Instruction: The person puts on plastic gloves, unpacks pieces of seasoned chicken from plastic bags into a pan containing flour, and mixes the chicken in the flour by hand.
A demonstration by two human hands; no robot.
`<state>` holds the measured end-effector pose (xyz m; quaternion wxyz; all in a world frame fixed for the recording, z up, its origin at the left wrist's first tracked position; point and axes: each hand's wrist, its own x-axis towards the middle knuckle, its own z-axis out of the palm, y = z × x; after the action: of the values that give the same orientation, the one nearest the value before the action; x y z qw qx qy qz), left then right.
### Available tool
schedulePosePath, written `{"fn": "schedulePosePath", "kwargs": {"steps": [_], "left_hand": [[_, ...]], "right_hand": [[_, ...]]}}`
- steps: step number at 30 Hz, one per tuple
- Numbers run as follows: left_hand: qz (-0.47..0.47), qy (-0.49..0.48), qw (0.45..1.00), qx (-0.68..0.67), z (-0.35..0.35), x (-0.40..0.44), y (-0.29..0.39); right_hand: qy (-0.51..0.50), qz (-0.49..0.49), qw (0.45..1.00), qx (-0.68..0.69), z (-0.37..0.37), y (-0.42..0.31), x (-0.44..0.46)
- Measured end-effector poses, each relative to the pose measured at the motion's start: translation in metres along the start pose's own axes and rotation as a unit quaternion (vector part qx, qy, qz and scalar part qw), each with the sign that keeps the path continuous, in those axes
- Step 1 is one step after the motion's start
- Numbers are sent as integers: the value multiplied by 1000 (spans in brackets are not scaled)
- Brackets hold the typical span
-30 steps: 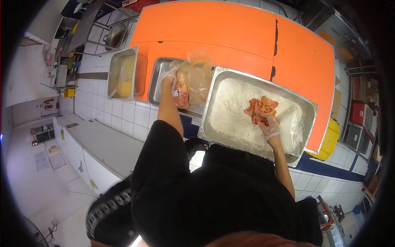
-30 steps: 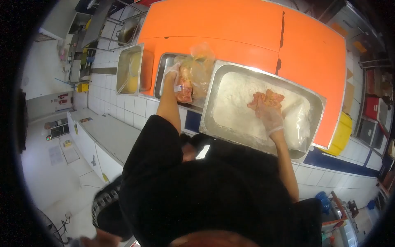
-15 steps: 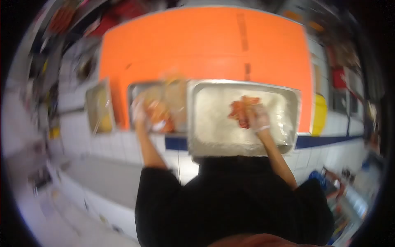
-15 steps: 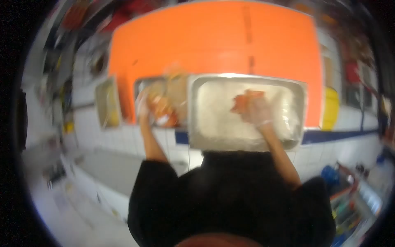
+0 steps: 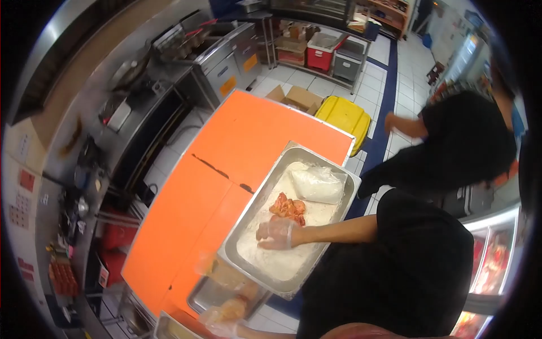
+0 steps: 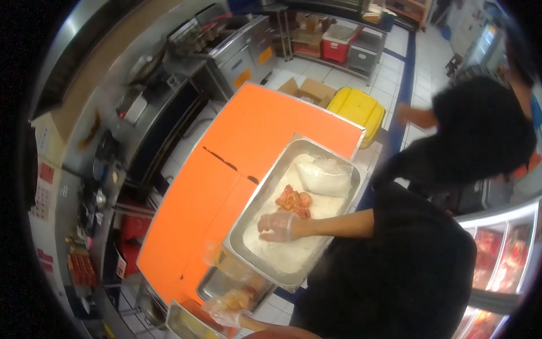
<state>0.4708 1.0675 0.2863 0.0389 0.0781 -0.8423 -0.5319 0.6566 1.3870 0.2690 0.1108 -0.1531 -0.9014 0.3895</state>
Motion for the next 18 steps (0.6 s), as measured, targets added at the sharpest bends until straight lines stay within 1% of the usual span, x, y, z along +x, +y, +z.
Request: {"fn": "schedulePosePath", "kwargs": {"steps": [2, 3, 5, 6, 8, 9, 11, 12, 14, 15, 17, 18], "left_hand": [[12, -12, 1000, -11, 6, -5, 24], [20, -21, 999, -18, 7, -6, 33], [28, -33, 999, -29, 8, -12, 49], [31, -39, 998, -32, 6, -15, 56], [38, -45, 997, -40, -1, -21, 68], [41, -49, 997, -44, -3, -25, 73], [46, -63, 996, -52, -7, -33, 84], [47, -73, 995, -56, -9, -38, 87], [40, -91, 993, -62, -8, -50, 96], [35, -100, 992, -67, -7, -55, 103], [23, -117, 990, -78, 5, -70, 116], [15, -128, 988, -85, 11, -79, 122]], "right_hand": [[-14, -36, 999, 36, 10, -20, -8], [4, -32, 999, 30, 11, -31, -10], [-36, -70, 995, 61, 14, -55, -11], [-30, -73, 995, 62, 23, -64, -11], [-26, -143, 982, 122, 38, -80, -6], [-23, -148, 981, 124, 34, -92, -5], [11, -287, 937, 198, 31, -119, -10], [10, -286, 936, 207, 32, -128, -11], [-98, -257, 934, 229, 33, -140, -11], [-100, -259, 932, 235, 37, -139, -12], [-30, -286, 926, 243, 39, -125, -16], [-26, -283, 927, 243, 27, -124, -23]]}}
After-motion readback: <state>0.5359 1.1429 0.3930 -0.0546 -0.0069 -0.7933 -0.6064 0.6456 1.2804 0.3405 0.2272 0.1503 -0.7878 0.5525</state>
